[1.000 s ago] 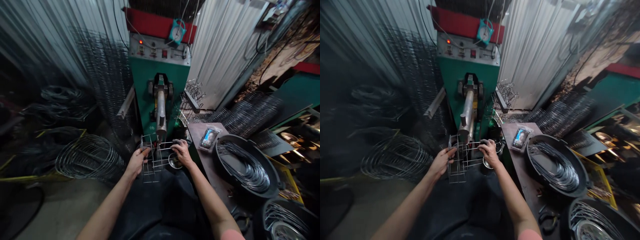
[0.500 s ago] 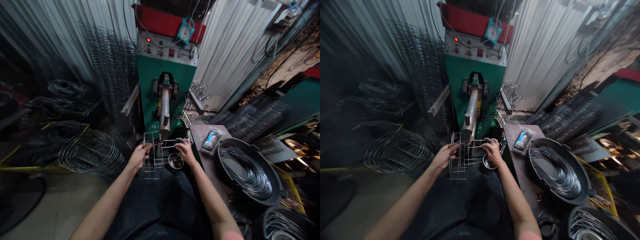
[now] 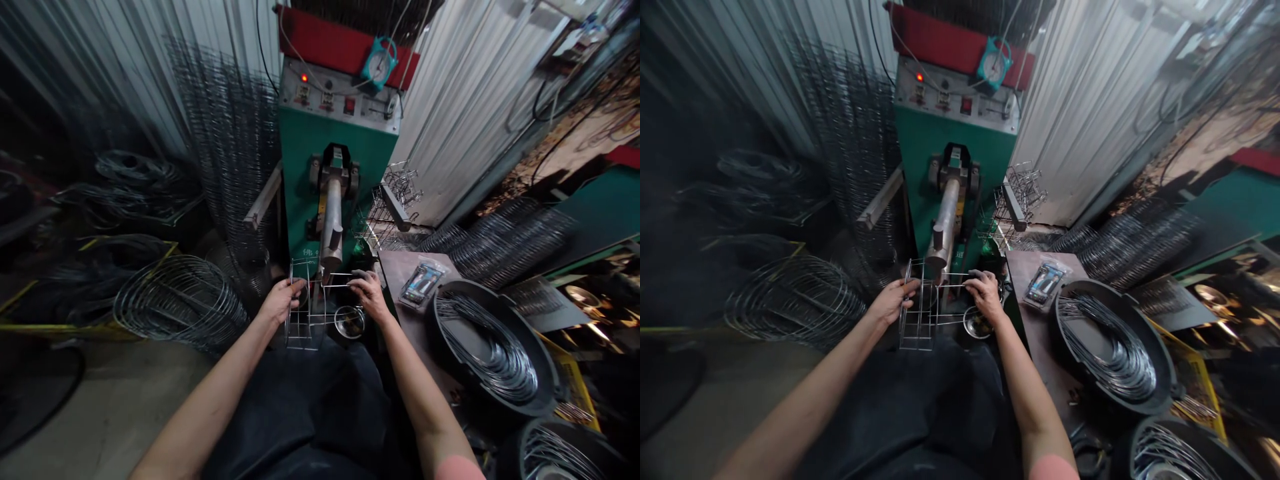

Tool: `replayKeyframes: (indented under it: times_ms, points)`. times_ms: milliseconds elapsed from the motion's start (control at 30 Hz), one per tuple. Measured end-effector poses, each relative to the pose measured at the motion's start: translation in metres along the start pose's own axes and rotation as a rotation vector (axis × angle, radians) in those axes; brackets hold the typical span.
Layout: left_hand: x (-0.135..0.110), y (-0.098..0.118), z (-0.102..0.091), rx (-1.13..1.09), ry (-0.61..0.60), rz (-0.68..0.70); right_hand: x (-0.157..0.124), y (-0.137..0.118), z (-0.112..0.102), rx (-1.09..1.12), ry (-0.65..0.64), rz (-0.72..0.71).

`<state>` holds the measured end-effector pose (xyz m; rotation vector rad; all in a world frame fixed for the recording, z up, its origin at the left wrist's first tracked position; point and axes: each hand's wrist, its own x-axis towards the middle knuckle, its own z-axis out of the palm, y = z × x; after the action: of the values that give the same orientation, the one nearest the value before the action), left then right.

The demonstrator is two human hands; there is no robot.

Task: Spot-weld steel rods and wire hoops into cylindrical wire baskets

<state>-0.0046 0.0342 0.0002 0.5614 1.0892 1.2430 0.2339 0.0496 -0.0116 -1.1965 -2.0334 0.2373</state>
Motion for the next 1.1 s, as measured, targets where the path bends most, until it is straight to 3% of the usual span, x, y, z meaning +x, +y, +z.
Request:
replayKeyframes:
  times_ms: [367,467,567,633,767,867,967,1100]
  points:
    - [0.01,0.001,-0.003,-0.006,-0.014,-0.041,0.003,0.0,0.003,-0.012,-0.001,0.021]
    - [0.008,0.003,-0.005,0.0,-0.024,-0.042,-0.007,-0.013,0.002,-0.036,0.146,0.104]
    - [-0.003,0.001,-0.007,0.009,-0.025,-0.041,-0.038,-0.043,0.009,0.072,0.291,0.222]
    - [-0.015,-0.002,-0.01,0.017,-0.027,-0.05,-0.07,-0.071,0.022,0.262,0.196,0.292]
    - [-0.046,-0.01,-0.017,0.057,-0.063,-0.113,-0.126,-0.129,0.052,0.672,-0.169,0.361]
    - [-0.068,-0.01,-0.028,0.107,-0.108,-0.116,-0.134,-0.154,0.056,0.837,-0.158,0.397]
    - [-0.089,-0.007,-0.049,0.248,-0.221,0.069,-0.116,-0.161,0.033,1.079,-0.065,0.495]
    - [-0.119,-0.007,-0.082,0.821,-0.423,0.681,-0.079,-0.169,-0.014,1.336,-0.005,0.598]
